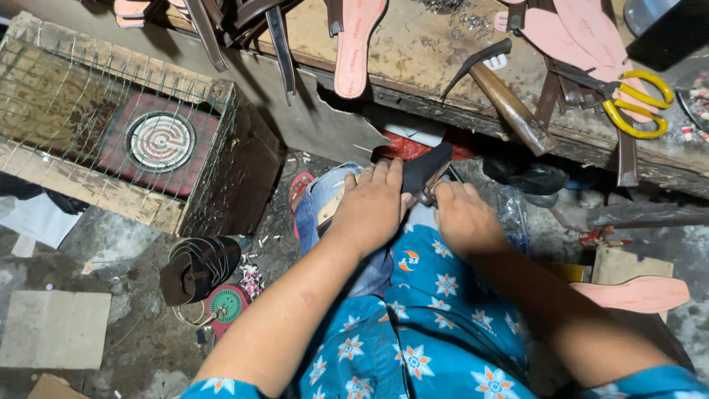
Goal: The person sits on the floor and works a black shoe upper over a pink insole on their lap. They use a hammer to tap and shape the upper around the insole edge, use pincers to grip and pull the material, and turn the shoe over to hammer the sole side.
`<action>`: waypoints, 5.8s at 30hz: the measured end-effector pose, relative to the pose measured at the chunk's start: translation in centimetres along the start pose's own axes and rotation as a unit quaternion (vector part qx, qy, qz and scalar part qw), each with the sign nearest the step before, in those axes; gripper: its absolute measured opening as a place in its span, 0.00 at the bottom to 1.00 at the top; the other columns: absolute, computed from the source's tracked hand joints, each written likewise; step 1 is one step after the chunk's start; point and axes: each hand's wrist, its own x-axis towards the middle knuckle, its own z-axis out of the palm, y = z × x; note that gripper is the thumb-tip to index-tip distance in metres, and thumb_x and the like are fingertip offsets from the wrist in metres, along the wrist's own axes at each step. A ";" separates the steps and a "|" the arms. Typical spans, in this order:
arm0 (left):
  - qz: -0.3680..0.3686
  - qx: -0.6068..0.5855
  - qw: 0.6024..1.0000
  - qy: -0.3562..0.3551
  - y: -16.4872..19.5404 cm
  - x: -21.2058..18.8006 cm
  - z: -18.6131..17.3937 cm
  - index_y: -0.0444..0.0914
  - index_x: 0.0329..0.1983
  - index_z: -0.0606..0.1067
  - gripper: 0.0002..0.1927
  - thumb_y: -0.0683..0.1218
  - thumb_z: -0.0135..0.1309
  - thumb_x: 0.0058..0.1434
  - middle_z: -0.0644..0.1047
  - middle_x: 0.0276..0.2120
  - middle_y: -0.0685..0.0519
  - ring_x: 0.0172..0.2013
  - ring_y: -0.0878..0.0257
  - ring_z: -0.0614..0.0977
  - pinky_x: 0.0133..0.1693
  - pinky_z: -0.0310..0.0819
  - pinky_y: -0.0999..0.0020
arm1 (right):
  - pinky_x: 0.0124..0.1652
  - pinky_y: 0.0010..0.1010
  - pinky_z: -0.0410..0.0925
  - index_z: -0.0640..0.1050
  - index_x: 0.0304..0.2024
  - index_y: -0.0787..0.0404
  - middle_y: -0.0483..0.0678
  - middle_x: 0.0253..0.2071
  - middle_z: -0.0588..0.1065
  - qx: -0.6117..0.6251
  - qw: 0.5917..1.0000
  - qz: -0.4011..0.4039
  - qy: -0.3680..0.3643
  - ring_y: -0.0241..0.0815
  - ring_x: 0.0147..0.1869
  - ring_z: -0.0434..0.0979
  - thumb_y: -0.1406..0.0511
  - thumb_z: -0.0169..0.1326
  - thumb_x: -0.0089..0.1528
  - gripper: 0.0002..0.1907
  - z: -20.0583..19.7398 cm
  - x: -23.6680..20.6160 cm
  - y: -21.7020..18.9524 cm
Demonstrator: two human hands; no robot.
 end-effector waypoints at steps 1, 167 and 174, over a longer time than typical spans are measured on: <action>0.010 -0.004 1.000 0.007 0.0 -0.2 -0.1 0.32 0.68 0.61 0.34 0.55 0.51 0.64 0.70 0.59 0.38 0.60 0.41 0.71 0.58 0.62 0.37 | 0.49 0.47 0.70 0.73 0.50 0.63 0.58 0.44 0.75 -0.009 1.000 -0.004 -0.011 0.60 0.52 0.75 0.66 0.52 0.59 0.16 0.0 -0.2 0.1; -0.145 -0.589 0.792 -0.065 -9.8 -5.7 1.3 0.32 0.61 0.73 0.25 0.38 0.58 0.59 0.80 0.41 0.55 0.38 0.70 0.80 0.41 0.75 0.75 | 0.40 0.44 0.71 0.75 0.46 0.63 0.59 0.35 0.78 0.224 0.972 -0.020 -0.065 0.58 0.41 0.80 0.51 0.58 0.57 0.25 -4.6 -0.1 -2.6; -0.118 -0.564 0.817 -0.029 -9.4 -5.8 0.7 0.33 0.61 0.72 0.24 0.41 0.59 0.60 0.79 0.43 0.55 0.41 0.70 0.79 0.44 0.76 0.74 | 0.47 0.44 0.72 0.78 0.47 0.59 0.60 0.40 0.80 0.096 0.947 0.153 -0.267 0.56 0.47 0.83 0.47 0.58 0.57 0.27 -2.9 2.5 -1.2</action>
